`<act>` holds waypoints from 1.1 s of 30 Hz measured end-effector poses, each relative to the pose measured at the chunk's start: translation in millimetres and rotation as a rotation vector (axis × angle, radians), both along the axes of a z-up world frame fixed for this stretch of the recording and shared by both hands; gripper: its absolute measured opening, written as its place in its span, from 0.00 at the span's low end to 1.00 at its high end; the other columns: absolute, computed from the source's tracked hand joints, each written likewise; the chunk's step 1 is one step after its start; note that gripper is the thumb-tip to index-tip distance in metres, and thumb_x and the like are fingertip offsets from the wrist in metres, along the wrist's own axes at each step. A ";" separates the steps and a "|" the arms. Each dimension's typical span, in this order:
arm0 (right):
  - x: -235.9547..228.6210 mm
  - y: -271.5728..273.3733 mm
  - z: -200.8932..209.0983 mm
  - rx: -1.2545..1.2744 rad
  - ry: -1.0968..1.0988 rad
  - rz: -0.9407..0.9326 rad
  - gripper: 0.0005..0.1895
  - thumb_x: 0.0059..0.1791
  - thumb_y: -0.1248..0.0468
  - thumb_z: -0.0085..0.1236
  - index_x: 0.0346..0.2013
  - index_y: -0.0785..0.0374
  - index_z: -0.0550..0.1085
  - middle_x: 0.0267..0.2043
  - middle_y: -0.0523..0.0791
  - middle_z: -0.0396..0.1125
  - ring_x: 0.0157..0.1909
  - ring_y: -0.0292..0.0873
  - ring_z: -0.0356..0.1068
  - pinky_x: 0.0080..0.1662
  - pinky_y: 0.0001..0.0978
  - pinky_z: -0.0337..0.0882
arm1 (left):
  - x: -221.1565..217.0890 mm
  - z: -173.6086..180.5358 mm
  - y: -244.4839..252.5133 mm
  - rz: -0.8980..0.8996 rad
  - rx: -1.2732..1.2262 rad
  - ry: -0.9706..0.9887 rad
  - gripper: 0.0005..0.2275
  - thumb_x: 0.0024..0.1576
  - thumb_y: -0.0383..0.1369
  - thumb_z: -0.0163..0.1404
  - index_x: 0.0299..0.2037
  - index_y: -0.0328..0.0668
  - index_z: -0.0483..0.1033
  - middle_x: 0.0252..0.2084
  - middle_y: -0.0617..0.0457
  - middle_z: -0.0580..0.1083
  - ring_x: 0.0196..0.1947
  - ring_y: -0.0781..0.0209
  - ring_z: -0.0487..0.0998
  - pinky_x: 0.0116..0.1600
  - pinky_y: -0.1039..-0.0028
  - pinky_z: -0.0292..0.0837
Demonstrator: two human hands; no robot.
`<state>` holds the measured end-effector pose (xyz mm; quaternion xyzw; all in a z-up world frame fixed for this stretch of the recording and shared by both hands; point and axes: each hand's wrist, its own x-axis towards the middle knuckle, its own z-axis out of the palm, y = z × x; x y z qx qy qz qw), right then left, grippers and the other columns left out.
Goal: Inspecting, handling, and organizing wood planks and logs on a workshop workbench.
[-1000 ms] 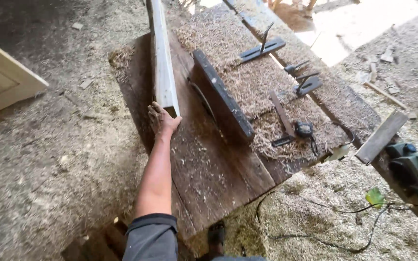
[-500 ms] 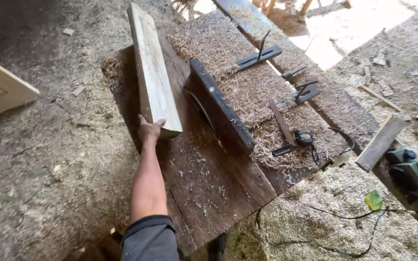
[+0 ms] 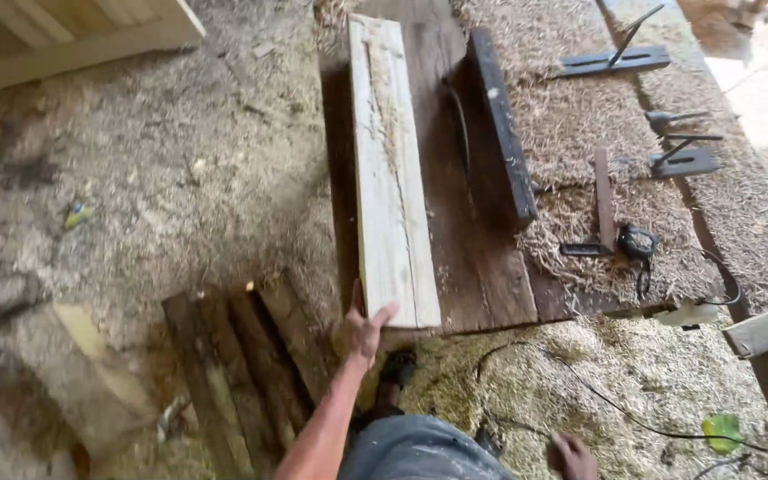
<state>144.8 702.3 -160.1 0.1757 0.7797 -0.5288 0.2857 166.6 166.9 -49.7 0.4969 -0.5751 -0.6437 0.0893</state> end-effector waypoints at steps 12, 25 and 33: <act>-7.8 -182.7 127.9 -0.155 -0.277 0.793 0.45 0.46 0.45 0.58 0.73 0.54 0.53 0.61 0.53 0.69 0.57 0.49 0.75 0.53 0.45 0.78 | 144.5 0.4 180.8 -0.020 0.233 -0.050 0.43 0.49 0.51 0.63 0.67 0.21 0.62 0.69 0.31 0.66 0.72 0.43 0.65 0.76 0.59 0.48; 15.0 -204.7 151.5 -0.297 -0.302 0.582 0.54 0.34 0.55 0.66 0.71 0.63 0.54 0.56 0.60 0.71 0.52 0.54 0.77 0.53 0.44 0.78 | -141.2 87.1 -84.1 -0.503 -0.901 -0.345 0.30 0.63 0.53 0.43 0.67 0.37 0.61 0.78 0.35 0.46 0.80 0.39 0.39 0.79 0.49 0.32; 28.8 -176.2 81.3 -0.232 -0.243 0.441 0.48 0.35 0.60 0.68 0.67 0.70 0.62 0.61 0.58 0.72 0.61 0.52 0.73 0.65 0.44 0.63 | -260.3 27.1 -127.9 -0.360 -0.780 -0.320 0.45 0.51 0.49 0.52 0.76 0.38 0.45 0.78 0.39 0.34 0.78 0.44 0.29 0.73 0.42 0.19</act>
